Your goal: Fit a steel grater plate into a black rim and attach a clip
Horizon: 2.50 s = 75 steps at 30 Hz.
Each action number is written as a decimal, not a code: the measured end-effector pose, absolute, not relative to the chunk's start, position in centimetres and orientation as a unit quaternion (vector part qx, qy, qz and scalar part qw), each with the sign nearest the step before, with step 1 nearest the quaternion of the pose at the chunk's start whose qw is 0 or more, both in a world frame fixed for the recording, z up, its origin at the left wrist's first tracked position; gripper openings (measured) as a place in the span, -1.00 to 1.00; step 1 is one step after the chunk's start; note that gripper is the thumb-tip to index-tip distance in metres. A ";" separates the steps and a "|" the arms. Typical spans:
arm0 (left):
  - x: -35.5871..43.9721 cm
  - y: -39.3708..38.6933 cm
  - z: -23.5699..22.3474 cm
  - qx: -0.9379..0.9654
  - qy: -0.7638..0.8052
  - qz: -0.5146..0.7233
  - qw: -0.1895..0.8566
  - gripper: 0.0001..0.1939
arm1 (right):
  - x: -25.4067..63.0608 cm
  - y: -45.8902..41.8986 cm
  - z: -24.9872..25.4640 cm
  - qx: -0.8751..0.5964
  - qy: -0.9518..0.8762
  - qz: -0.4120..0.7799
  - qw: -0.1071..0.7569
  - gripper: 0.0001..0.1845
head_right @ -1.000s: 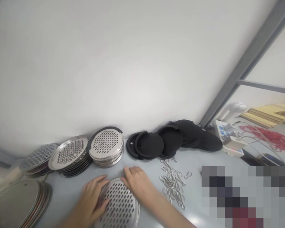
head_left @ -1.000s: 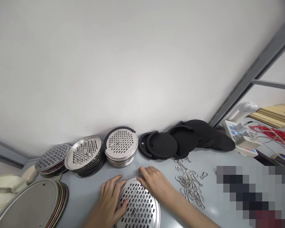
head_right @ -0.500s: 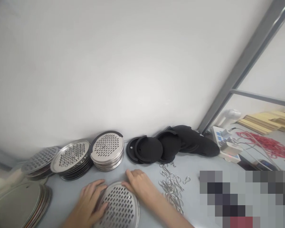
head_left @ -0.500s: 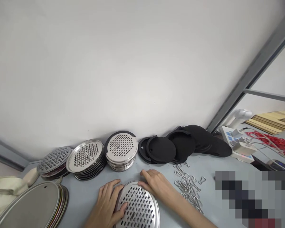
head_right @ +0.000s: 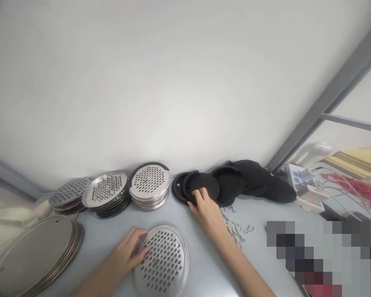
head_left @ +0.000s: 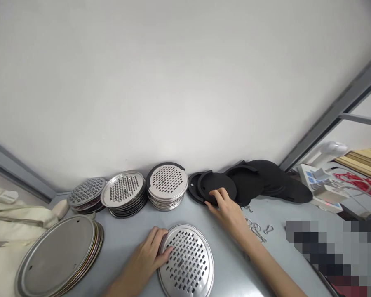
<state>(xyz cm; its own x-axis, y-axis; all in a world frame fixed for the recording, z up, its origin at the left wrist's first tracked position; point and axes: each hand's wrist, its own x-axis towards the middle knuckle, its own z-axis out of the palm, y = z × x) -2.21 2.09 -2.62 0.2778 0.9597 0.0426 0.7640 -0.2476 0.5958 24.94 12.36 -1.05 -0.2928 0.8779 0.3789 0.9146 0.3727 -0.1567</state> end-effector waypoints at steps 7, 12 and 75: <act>-2.1 1.9 -2.8 0.715 0.543 0.204 0.391 -0.71 | 25.4 12.6 -2.0 -0.547 -0.811 -0.065 0.198 -0.89; -1.8 1.8 -2.3 0.708 0.517 0.214 0.431 -0.78 | 25.5 12.6 -2.0 -0.547 -0.810 -0.063 0.204 -0.86; -8.3 2.3 4.6 0.585 0.632 0.322 0.393 -0.71 | 22.6 8.0 0.1 -0.439 -0.868 0.169 0.156 -0.50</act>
<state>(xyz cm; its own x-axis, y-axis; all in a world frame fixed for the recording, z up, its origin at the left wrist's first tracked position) -8.33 2.27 4.55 -0.0074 0.9927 -0.1201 0.4867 0.1084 0.8668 22.62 7.99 0.06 -0.5650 0.8158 0.1233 0.7104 0.5570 -0.4303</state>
